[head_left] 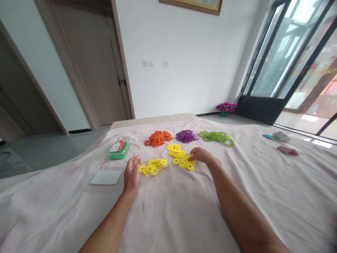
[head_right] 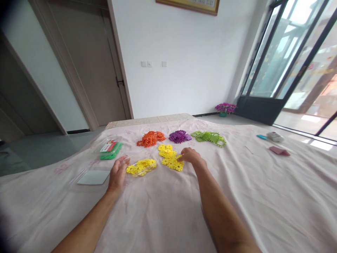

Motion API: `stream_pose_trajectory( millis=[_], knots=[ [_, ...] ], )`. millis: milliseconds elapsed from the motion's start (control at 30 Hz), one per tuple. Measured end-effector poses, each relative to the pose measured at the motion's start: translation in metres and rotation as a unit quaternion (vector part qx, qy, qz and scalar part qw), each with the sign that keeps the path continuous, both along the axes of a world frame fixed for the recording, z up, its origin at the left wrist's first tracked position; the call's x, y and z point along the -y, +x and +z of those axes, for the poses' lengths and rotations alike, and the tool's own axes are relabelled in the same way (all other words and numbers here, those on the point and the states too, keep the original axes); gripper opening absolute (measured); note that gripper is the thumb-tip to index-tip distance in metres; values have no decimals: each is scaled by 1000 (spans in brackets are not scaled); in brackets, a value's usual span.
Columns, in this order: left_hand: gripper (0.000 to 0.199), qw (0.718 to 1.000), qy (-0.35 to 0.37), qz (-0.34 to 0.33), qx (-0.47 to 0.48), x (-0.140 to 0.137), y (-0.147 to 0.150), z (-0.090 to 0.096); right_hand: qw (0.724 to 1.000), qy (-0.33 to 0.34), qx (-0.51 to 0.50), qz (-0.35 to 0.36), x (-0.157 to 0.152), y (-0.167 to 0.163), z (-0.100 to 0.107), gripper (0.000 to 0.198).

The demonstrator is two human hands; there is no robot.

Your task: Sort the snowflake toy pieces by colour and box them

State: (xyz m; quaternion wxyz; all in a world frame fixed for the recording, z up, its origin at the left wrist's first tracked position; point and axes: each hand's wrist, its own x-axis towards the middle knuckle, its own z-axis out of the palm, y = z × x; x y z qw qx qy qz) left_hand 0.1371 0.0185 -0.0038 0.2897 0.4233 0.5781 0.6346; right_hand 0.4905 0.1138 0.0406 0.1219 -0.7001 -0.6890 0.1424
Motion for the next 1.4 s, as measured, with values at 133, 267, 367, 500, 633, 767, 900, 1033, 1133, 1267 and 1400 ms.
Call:
stream_pose_trajectory(
  millis=[133,267,367,500,633,767,900,1033,1133,1267,1400],
  knots=[
    [37,1000,-2,1,-8,0,-1,-1,1000,-1,-12,0,-2,-1,-7,42],
    [38,1000,-5,1,-6,1,-1,0,997,2,-79,9,-8,0,-12,43],
    [38,1000,-4,5,-1,1,0,1,989,-17,-148,11,-10,1,-17,42],
    [37,1000,-9,5,6,2,2,4,979,-27,-201,10,-11,5,-20,28],
    [38,1000,-11,3,6,4,3,7,982,35,-187,-12,-11,10,-16,21],
    [38,1000,-13,6,4,4,3,7,970,100,-220,-29,-7,1,-6,22],
    [37,1000,-8,9,-2,3,2,6,921,110,-373,34,5,-33,6,27],
    [39,1000,-7,8,-12,2,1,4,872,79,-473,101,24,-81,12,29],
    [39,1000,-9,9,-27,1,-1,3,856,37,-494,146,35,-108,11,29],
    [40,999,-13,11,-28,1,-1,2,884,71,-435,158,33,-108,5,23],
    [39,1000,-15,6,-19,1,0,2,954,178,-227,75,20,-81,-1,20]
  ],
)
